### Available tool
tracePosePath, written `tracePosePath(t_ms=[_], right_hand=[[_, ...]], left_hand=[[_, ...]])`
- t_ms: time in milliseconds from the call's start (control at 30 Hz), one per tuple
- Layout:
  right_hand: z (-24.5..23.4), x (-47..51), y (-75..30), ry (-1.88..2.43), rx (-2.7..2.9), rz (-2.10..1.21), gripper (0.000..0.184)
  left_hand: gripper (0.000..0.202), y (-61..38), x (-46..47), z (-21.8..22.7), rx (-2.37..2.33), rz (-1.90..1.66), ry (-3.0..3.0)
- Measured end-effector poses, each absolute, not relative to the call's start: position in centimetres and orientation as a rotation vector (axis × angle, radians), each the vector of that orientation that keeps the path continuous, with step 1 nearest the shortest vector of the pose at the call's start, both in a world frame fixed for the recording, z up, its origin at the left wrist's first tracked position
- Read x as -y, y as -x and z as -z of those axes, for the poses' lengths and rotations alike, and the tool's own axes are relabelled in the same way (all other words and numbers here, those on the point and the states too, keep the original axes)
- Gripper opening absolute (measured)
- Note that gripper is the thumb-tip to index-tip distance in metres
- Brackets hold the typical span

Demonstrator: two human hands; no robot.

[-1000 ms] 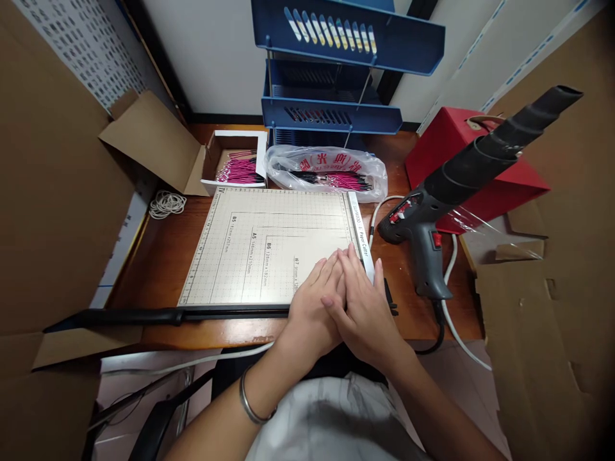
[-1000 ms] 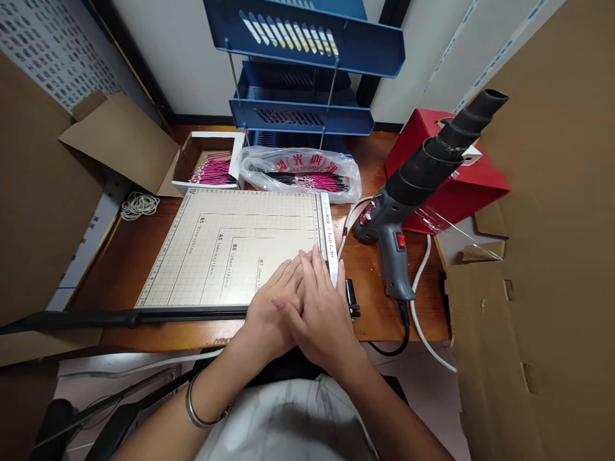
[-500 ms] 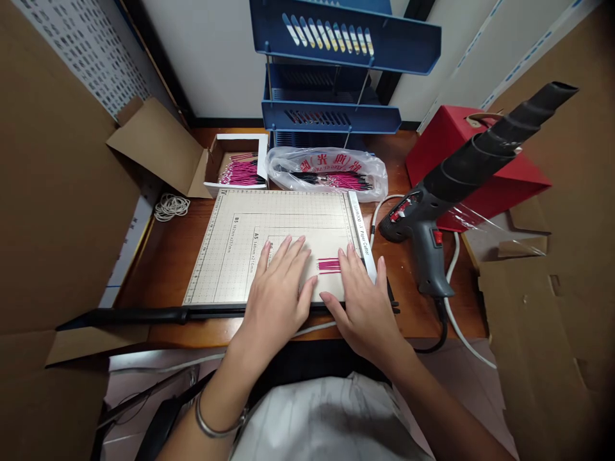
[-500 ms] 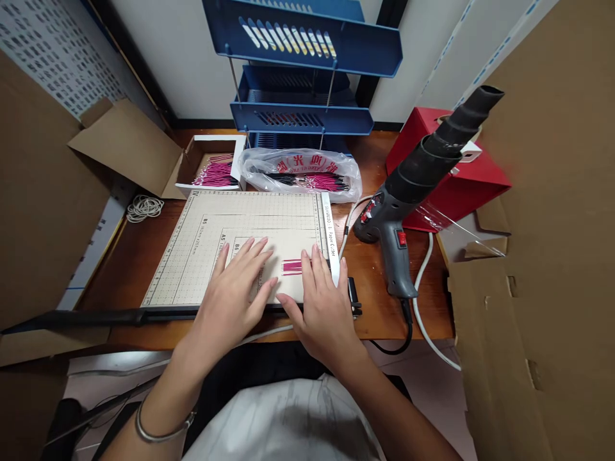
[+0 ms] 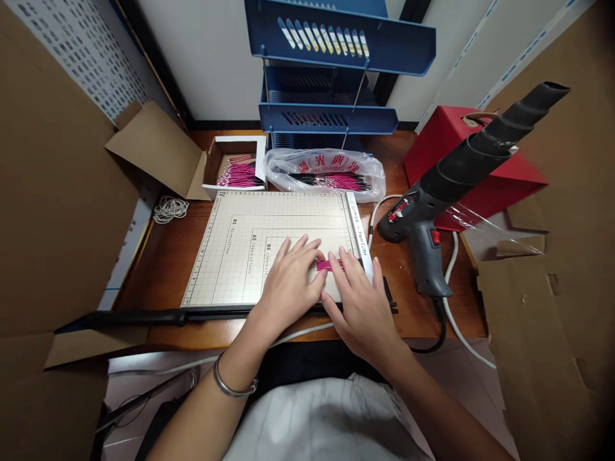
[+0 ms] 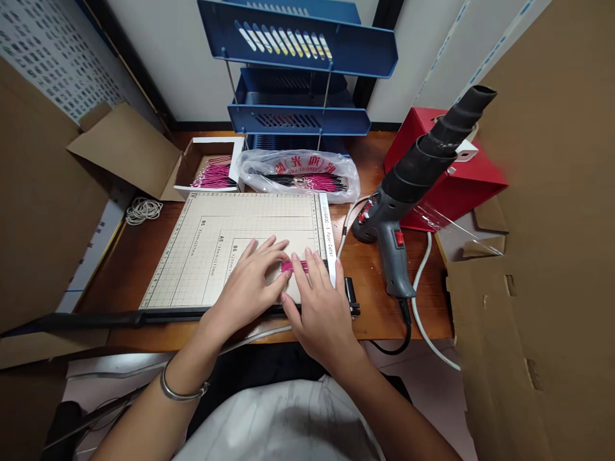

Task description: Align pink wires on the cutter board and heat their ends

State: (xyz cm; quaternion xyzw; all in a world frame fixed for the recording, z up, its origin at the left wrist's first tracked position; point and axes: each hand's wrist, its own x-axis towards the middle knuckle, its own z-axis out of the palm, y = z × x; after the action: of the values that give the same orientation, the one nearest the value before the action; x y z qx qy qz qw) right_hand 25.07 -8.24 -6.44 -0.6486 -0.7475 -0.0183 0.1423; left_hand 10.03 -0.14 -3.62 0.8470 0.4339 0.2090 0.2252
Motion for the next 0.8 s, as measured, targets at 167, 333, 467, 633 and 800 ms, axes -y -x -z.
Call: tracePosePath(t_ms=[167,333,467,633,800], right_hand=[[6.5,8.3,-25.0,1.862,2.165,0.08,0.059],[6.6,8.3,-25.0,1.863,2.172,0.111,0.061],[6.7,8.3,-25.0,1.868,2.159,0.134,0.06],[6.7,8.3,-24.9,1.862,2.15,0.138,0.056],[6.7,8.4,-24.9,1.855,2.142,0.147,0.056]], left_hand=[[0.011,-10.1,0.2,3.5,-1.213,-0.575,-2.316],[0.011,-9.4,0.3,3.6,-1.195,-0.598,-2.3],[0.011,-9.2,0.2,3.8,-1.213,-0.624,-2.276],[0.014,-9.0,0.9,3.8,-1.237,-0.62,-2.349],[0.042,-7.7,3.2,4.0,-1.301,-0.609,-2.598]])
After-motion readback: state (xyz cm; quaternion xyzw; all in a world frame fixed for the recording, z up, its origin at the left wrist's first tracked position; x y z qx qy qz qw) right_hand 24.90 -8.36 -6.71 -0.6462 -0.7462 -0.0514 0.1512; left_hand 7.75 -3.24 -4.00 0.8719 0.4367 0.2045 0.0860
